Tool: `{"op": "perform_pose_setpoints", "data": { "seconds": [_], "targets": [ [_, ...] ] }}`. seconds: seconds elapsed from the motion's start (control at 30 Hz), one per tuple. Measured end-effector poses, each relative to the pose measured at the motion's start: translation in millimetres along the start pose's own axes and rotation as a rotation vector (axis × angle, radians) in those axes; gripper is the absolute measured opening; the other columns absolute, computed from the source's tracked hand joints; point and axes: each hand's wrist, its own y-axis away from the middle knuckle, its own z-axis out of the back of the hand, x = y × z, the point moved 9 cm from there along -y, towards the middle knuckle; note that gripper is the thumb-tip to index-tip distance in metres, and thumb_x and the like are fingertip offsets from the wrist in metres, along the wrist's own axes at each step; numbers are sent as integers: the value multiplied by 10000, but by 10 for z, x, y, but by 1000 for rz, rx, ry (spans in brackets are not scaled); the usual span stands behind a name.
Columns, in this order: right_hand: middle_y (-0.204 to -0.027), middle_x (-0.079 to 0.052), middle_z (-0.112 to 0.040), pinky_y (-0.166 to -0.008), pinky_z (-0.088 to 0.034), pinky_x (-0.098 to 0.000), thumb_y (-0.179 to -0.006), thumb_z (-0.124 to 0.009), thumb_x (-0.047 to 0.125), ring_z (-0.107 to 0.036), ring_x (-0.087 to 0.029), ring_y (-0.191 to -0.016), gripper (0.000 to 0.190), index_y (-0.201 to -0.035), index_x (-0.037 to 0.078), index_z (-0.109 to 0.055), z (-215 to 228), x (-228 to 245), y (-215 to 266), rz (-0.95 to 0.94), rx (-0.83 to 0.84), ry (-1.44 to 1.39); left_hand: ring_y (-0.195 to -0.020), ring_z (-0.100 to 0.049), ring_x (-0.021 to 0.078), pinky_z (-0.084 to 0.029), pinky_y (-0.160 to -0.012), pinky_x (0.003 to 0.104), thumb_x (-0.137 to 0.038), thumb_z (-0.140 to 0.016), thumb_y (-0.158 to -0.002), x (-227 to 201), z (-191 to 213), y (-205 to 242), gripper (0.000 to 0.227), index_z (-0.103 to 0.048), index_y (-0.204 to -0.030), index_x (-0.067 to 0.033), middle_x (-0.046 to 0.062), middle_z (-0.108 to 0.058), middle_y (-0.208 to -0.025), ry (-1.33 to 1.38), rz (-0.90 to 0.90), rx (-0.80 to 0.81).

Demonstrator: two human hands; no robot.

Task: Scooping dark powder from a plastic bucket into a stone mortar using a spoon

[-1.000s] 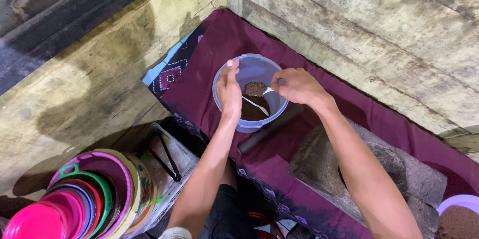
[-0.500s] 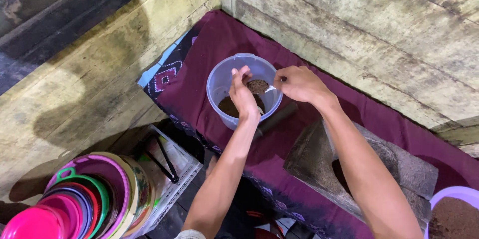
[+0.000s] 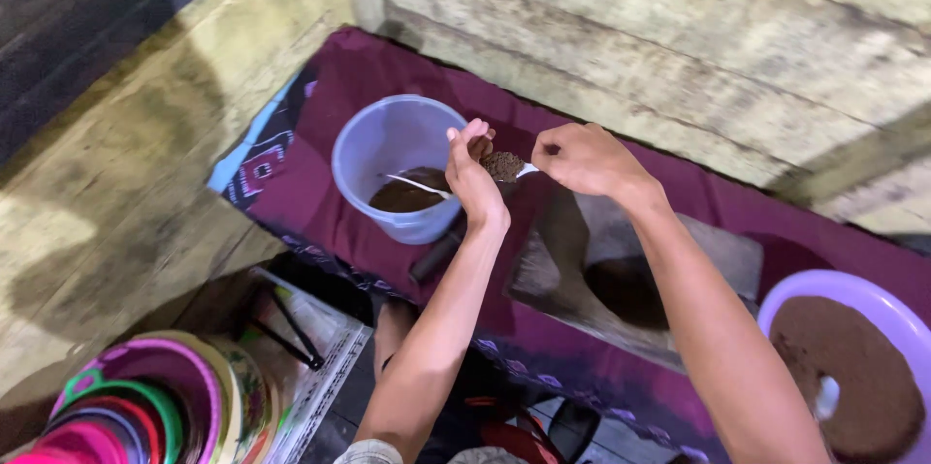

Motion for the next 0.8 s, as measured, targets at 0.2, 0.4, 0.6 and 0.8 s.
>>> {"op": "perform_pose_setpoints", "data": {
  "seconds": [0.2,0.4,0.6,0.8],
  "targets": [
    [-819,-140,-747,-799,-536,-448,-896,-586,386,-727,-365,-909,294,-858,151,-757,206,-825,654,-155,-80,-4,-998,-699,286,-528,-974,377,-403,-490,-1076,452,-414,697,481,-730,-1145,8,198,-696,-1118,-65,121,125],
    [-963,-165,-783,-884,-543,-495,-885,-573,368,-709,-415,-1036,301,-951,163,-783,209,-1559,1257,-281,-120,23,-1074,-669,306,-468,-1056,445,-463,-465,-1071,887,-719,1396,546,-732,-1173,3,202,-675,-1189,-219,252,321],
    [-1012,-186,-779,-890,-583,-534,-920,-537,371,-721,-449,-1007,346,-1124,204,-761,-206,-2244,1369,-339,-211,89,-1280,-593,361,-407,-1151,458,-254,-398,-1100,1227,-755,1602,406,-676,-1286,-22,220,-690,-1263,-494,250,651],
    [-977,-154,-770,-806,-609,-534,-933,-598,299,-742,-425,-921,237,-1111,221,-734,-487,-2450,1423,-282,-317,188,-1426,-431,412,-344,-1196,560,225,-418,-800,579,-967,1886,772,-616,-1391,-230,154,-483,-1537,-777,-217,1122]
  ]
}}
